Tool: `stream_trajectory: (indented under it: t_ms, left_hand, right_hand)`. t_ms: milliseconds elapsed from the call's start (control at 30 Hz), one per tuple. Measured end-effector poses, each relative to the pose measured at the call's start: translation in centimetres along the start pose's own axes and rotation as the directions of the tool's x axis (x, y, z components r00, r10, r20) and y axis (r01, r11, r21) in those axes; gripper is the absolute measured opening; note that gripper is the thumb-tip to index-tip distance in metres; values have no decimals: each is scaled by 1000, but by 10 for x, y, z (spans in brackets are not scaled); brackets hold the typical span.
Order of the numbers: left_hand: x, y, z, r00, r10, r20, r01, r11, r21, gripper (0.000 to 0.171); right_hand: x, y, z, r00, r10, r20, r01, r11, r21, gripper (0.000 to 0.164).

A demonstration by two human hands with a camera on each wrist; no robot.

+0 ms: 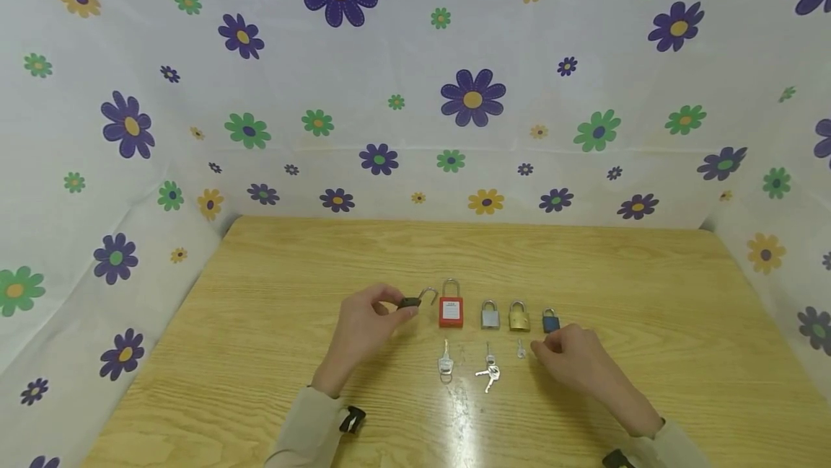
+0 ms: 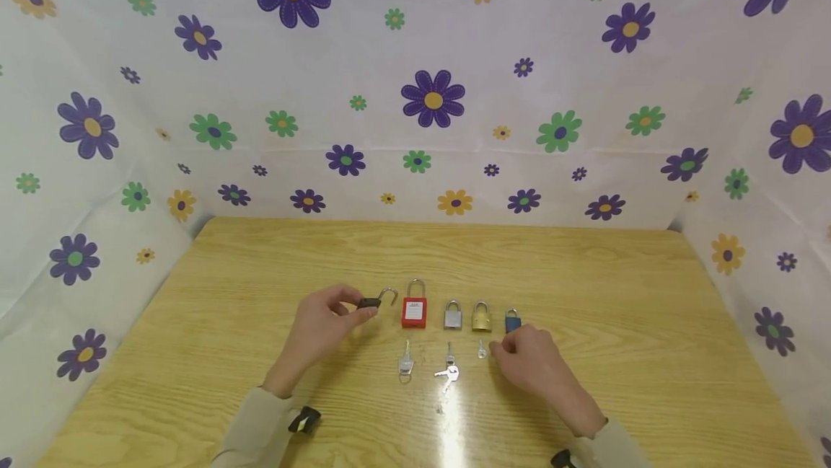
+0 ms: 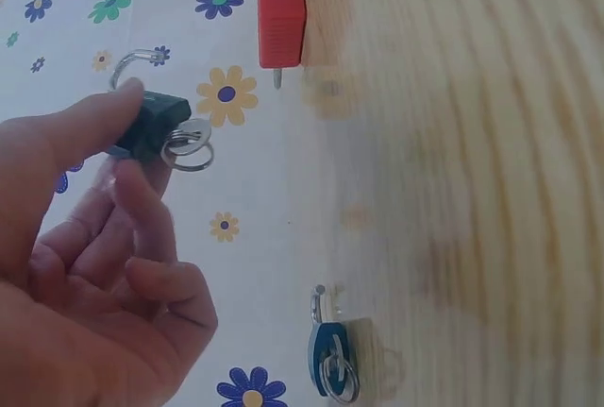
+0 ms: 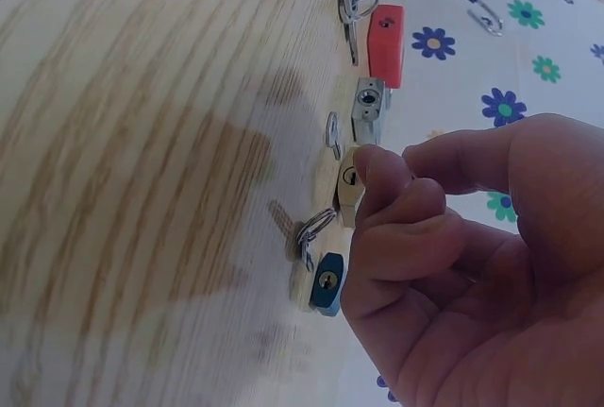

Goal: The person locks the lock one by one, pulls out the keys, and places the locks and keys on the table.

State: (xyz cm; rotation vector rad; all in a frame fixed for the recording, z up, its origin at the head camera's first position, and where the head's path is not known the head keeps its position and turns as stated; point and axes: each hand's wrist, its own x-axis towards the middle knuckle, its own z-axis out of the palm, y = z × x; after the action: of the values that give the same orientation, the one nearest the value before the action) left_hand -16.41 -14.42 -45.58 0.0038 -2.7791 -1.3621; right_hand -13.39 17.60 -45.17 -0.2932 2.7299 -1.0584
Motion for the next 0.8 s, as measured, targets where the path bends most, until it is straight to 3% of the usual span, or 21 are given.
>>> stream_trajectory:
  t_ms: [167,300,433,633,700,800]
  left_hand:
    - [-1,1,0,1000,17,-6,-17,995,-94,19]
    - [-3,1,1,1000,21,12,-18,981,-194,19]
    - [-3,3,2,999,24,37,-12,959,-284,19]
    - [-5,8,6,996,60,69,-32,934,-355,19]
    - [-7,9,9,995,59,86,-22,926,-377,19]
    - [-9,10,12,992,67,102,-18,907,-420,17]
  right_hand:
    - [2,-6,2,999,-12,-32,11,1000,-25,39]
    - [5,-21,2,993,-86,-86,86,996,2,30]
    - [11,-45,1,963,-217,-163,230,971,65,17]
    - [22,-77,3,887,-393,-242,427,898,108,10]
    - [24,-85,5,882,-412,-230,446,887,118,9]
    - [26,-93,9,894,-405,-192,434,890,141,8]
